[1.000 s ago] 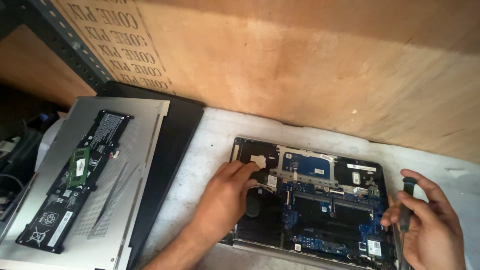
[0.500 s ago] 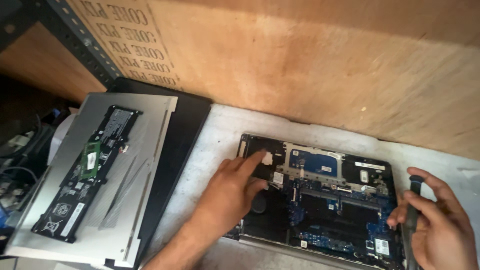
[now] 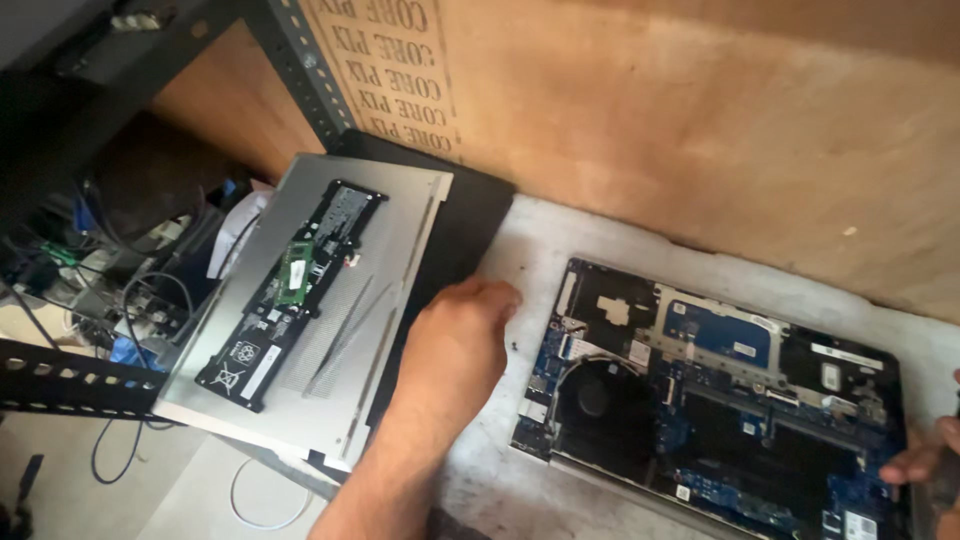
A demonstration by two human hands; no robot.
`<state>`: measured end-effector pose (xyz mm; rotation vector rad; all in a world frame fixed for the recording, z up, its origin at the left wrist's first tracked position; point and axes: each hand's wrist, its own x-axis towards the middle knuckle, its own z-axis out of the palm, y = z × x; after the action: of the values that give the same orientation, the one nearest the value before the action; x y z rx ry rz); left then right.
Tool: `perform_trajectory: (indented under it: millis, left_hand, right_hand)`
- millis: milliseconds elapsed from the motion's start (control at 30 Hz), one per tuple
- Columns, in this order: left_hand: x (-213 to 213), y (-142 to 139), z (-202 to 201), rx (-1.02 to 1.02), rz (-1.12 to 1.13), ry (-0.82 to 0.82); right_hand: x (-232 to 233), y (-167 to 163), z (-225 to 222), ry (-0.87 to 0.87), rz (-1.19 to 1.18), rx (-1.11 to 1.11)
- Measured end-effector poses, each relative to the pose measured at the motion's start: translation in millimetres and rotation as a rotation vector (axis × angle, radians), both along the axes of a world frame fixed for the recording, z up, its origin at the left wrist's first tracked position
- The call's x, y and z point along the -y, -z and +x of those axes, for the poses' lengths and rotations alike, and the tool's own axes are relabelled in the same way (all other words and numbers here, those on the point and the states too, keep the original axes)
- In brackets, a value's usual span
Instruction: The person repairs an opened laptop on a foam-padded workbench. They use a screwdriver to work on the exposed motherboard, install a RAM module into its slot, then align and press a large battery pack into place on the laptop body, pressing along its edges to seat it.
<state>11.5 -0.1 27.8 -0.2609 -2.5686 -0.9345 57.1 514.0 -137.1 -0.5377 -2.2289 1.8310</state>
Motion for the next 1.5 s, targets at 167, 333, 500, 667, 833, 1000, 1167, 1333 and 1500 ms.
perform_trajectory:
  millis: [167, 333, 500, 667, 833, 1000, 1167, 1333, 1500]
  left_hand:
    - [7, 15, -7, 0.260, -0.244, 0.048]
    - [1, 31, -12, 0.296, -0.367, 0.090]
    - [-4, 38, -16, 0.279, -0.429, 0.092]
    - [-5, 39, -15, 0.305, -0.459, 0.093]
    - [-7, 39, -14, 0.269, -0.442, 0.093]
    - [-8, 38, -12, 0.222, -0.439, 0.102]
    - [-9, 27, -13, 0.187, -0.432, 0.067]
    - [-8, 7, -9, 0.039, 0.005, 0.108]
    - [-25, 5, 3, 0.462, 0.685, 0.513]
  right_hand:
    - [-11, 15, 1, -0.025, -0.009, 0.000]
    - [-19, 20, -2, -0.060, -0.035, -0.036]
    - [-21, 10, -8, -0.110, -0.104, -0.114]
    - [-13, -1, -2, -0.044, -0.064, -0.102]
    - [-6, -8, -5, -0.071, 0.073, -0.131]
    - [1, -15, -5, 0.004, -0.034, -0.091]
    - [4, -19, -3, -0.001, -0.043, -0.105]
    - [5, -15, 3, -0.042, -0.052, -0.337]
    - [36, -34, 16, -0.035, -0.262, -0.653]
